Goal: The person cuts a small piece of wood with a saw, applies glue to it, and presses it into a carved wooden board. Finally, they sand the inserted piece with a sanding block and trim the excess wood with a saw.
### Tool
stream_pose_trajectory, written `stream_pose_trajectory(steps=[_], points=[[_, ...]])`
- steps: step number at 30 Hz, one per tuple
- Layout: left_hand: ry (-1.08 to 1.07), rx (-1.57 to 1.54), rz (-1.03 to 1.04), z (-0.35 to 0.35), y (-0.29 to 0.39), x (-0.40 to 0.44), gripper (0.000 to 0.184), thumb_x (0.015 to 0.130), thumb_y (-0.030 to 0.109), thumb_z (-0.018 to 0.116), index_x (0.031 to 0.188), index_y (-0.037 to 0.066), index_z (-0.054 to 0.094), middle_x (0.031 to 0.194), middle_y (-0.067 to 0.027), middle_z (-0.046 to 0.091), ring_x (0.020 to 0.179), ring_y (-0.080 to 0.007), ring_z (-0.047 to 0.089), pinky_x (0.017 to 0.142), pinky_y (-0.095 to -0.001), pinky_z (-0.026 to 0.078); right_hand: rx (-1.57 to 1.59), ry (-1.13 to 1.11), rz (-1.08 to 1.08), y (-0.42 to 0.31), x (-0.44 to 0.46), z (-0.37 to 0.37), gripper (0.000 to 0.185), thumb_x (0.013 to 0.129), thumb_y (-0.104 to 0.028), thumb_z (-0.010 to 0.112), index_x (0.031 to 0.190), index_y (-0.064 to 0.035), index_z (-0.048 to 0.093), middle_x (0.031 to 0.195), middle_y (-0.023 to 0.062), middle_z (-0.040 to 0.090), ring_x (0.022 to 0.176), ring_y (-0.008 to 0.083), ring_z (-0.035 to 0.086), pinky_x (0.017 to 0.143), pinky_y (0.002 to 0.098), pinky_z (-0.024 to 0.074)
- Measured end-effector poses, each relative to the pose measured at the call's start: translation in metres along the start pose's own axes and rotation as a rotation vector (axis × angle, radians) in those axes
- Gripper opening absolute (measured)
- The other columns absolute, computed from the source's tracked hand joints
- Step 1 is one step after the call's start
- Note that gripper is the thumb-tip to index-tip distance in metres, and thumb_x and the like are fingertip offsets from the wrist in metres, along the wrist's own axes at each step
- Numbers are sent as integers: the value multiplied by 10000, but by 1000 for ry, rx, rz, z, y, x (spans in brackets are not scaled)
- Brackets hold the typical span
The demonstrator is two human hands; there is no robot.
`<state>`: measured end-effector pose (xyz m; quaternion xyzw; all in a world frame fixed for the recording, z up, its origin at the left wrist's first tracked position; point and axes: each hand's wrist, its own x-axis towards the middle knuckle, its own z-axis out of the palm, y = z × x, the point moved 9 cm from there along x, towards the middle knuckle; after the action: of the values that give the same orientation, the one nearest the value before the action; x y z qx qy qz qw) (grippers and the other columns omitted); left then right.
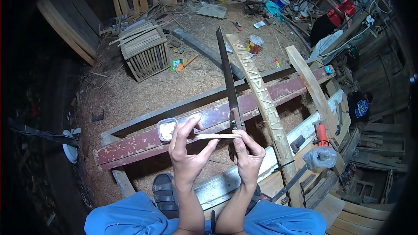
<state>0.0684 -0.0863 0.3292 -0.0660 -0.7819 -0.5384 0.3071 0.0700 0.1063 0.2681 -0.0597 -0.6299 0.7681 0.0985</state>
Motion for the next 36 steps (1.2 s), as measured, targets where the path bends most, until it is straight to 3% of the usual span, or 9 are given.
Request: stream_pose_trajectory(steps=[5,9,15,23,28,31,33,35,36], points=[[83,-39,-51,6,-4,-10,909,673,4,940,1478,67,522,1060,-71,639,909,-163,611,784,-282,520,63,32,61,4,1,-10,245,1013,-119,713,1219,11,739,783,-33,628,594,4,472,490,195,339],[117,-190,-163,12,-10,-15,905,687,15,949,1483,71,522,1067,-53,632,918,-126,608,760,-260,513,77,47,74,1,2,-13,246,1018,-139,711,1209,15,737,763,-35,609,580,5,466,488,191,339],[27,-235,-243,23,-21,-20,776,791,-77,846,1480,53,514,1149,-42,586,985,-88,599,814,-214,534,65,72,93,1,-1,-20,271,1024,-169,707,1210,28,729,757,-30,613,563,8,468,473,189,342],[-86,-316,-548,36,-51,-29,459,868,-61,800,1302,3,664,997,-45,685,899,-91,667,800,-221,562,1,95,143,12,2,-25,329,1019,-177,716,1280,22,710,757,-36,616,563,2,457,471,195,342],[-128,-313,-531,39,-66,-33,276,899,14,800,1170,3,746,967,-53,715,868,-75,650,743,-198,529,-34,111,123,18,4,-24,372,1009,-158,728,1337,13,687,877,-3,693,580,-16,419,474,189,306],[-181,-292,-469,43,-67,-33,183,933,83,792,1099,8,784,913,-42,724,812,-52,625,665,-176,492,-35,75,185,27,4,-26,385,1000,-149,737,1351,0,683,1073,46,740,692,12,536,584,184,422],[-210,-295,-456,45,-63,-33,161,953,104,778,1078,2,789,891,-39,727,782,-48,628,645,-179,490,-47,50,116,30,8,-27,391,978,-144,762,1337,-4,695,1182,62,737,890,66,632,791,221,508],[-107,-460,-728,45,-77,-44,176,970,115,764,1079,-22,777,829,-28,722,699,-52,633,605,-188,479,-85,14,125,27,7,-27,379,965,-131,774,1313,5,706,1152,59,743,963,87,639,871,243,502],[-107,-459,-729,43,-77,-44,176,970,115,764,1079,-22,777,829,-28,722,699,-52,633,605,-188,479,-124,-20,134,24,7,-25,367,952,-118,785,1288,13,717,1122,55,750,1037,108,646,951,264,496]])
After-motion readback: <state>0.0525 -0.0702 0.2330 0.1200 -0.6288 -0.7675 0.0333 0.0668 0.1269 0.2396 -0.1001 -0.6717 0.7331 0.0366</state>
